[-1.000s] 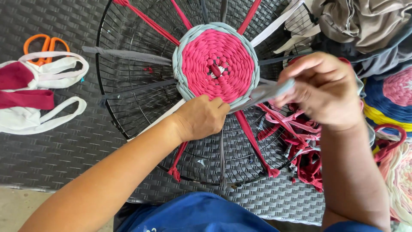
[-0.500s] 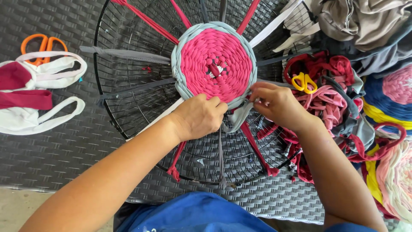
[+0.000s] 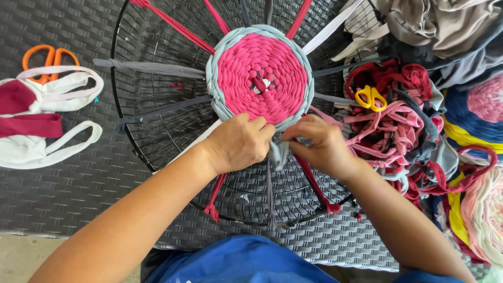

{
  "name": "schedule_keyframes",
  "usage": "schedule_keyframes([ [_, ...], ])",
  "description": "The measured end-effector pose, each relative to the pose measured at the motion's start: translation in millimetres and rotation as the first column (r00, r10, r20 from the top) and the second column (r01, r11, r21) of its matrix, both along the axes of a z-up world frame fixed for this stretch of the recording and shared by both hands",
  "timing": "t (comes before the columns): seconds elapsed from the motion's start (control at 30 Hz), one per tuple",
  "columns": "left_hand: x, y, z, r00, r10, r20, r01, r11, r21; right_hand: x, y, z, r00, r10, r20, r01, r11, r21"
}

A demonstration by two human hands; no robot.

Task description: Weaving a rug using fabric strips and a circular frame.

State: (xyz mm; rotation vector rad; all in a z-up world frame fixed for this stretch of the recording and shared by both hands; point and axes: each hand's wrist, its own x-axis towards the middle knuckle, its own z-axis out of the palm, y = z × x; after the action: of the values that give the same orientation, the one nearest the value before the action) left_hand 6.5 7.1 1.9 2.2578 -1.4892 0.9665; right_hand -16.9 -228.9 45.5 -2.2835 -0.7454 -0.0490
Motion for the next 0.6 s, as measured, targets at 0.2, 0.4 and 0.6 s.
schedule_keyframes([
  [0.2, 0.4, -0.7, -5.1, 0.999, 0.009, 0.031, -0.008, 1.000, -0.025, -12.6, 16.3, -19.0, 0.969, -0.138, 0.204, 0.174, 0.970, -0.171],
  [0.4, -1.1, 1.1, -3.1, 0.999, -0.009, 0.043, 0.012, 0.998, -0.065, -10.8, 16.6, -25.9, 0.972, -0.099, 0.214, 0.114, 0.991, -0.062],
  [0.6, -1.7, 2.2, -3.8, 0.999, 0.008, 0.048, -0.005, 0.998, -0.056, -1.8, 3.2, -11.4, 0.993, -0.058, 0.104, 0.054, 0.998, 0.042],
])
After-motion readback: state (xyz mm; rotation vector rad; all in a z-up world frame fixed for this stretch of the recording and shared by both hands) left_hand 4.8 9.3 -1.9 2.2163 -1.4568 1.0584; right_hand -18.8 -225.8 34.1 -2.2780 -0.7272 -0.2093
